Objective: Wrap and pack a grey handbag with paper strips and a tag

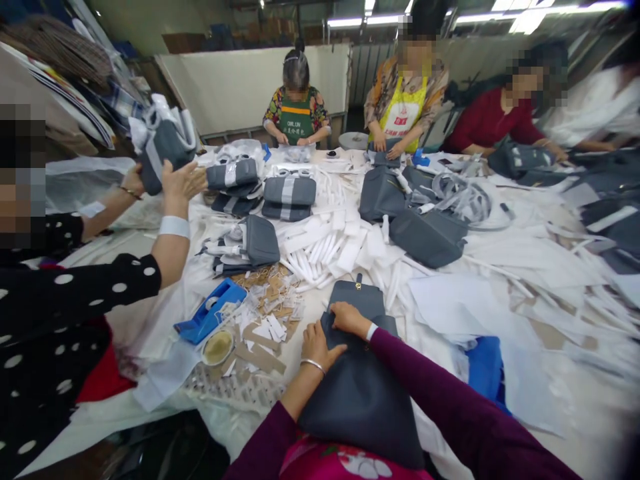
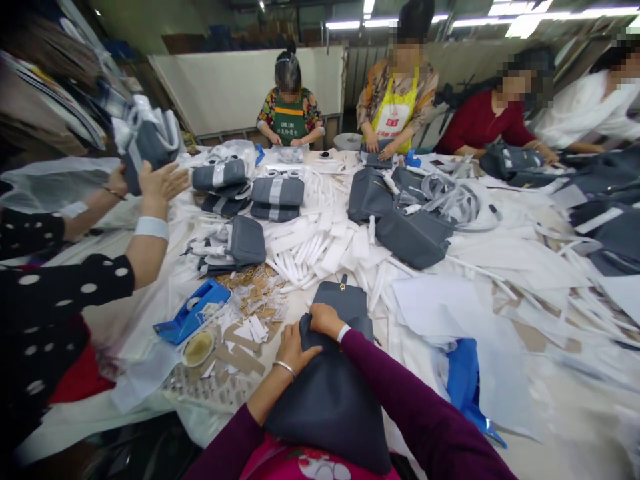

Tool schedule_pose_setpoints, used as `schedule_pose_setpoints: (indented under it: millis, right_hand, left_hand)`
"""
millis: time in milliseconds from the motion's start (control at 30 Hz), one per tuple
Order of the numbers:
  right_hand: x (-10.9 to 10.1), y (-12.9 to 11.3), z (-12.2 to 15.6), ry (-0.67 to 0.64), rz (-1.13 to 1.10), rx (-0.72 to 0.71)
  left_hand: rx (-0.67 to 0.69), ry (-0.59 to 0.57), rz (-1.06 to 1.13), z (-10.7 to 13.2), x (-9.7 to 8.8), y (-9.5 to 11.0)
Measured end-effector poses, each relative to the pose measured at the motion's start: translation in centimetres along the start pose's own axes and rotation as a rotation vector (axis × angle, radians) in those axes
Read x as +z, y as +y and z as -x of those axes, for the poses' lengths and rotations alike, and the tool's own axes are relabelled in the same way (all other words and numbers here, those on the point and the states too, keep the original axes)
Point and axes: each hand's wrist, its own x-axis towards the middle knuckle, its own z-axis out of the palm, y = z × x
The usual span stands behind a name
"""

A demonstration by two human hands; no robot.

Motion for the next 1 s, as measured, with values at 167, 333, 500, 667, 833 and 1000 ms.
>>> schedule_pose_setpoints:
  millis: [167, 333, 500, 667, 833, 1000]
  right_hand:
    - [-0.1, -0.1, -1.4, 0.082, -0.124, 0.024]
    - [0.2, 0.1, -2.0, 0.117, -0.220, 0.032]
    - [1.0, -0.2, -1.1, 0.159, -0.285, 0.029]
    - [-0.3, 0.0, 1.6, 0.259, -0.337, -0.035]
    - [-1.4, 5.9, 9.1, 0.947, -0.743, 0.037]
    - [1.8, 11.3, 14.3, 0.900, -1.346, 0.499]
  left_hand:
    - [0.010, 0.140, -0.017, -1.7, 0.7, -0.1]
    - [-0.004, 0.038, 0.079, -3.6, 1.0, -0.6]
    - [-0.045, -0.031, -0.034, -4.7, 0.7, 0.4]
    - [-0.052, -0.009, -0.101, -5.3, 0.8, 1.2]
    - [0.022, 0.100, -0.151, -5.6, 1.5, 0.3]
    - [0.048, 0.086, 0.059, -6.3, 2.0, -1.0]
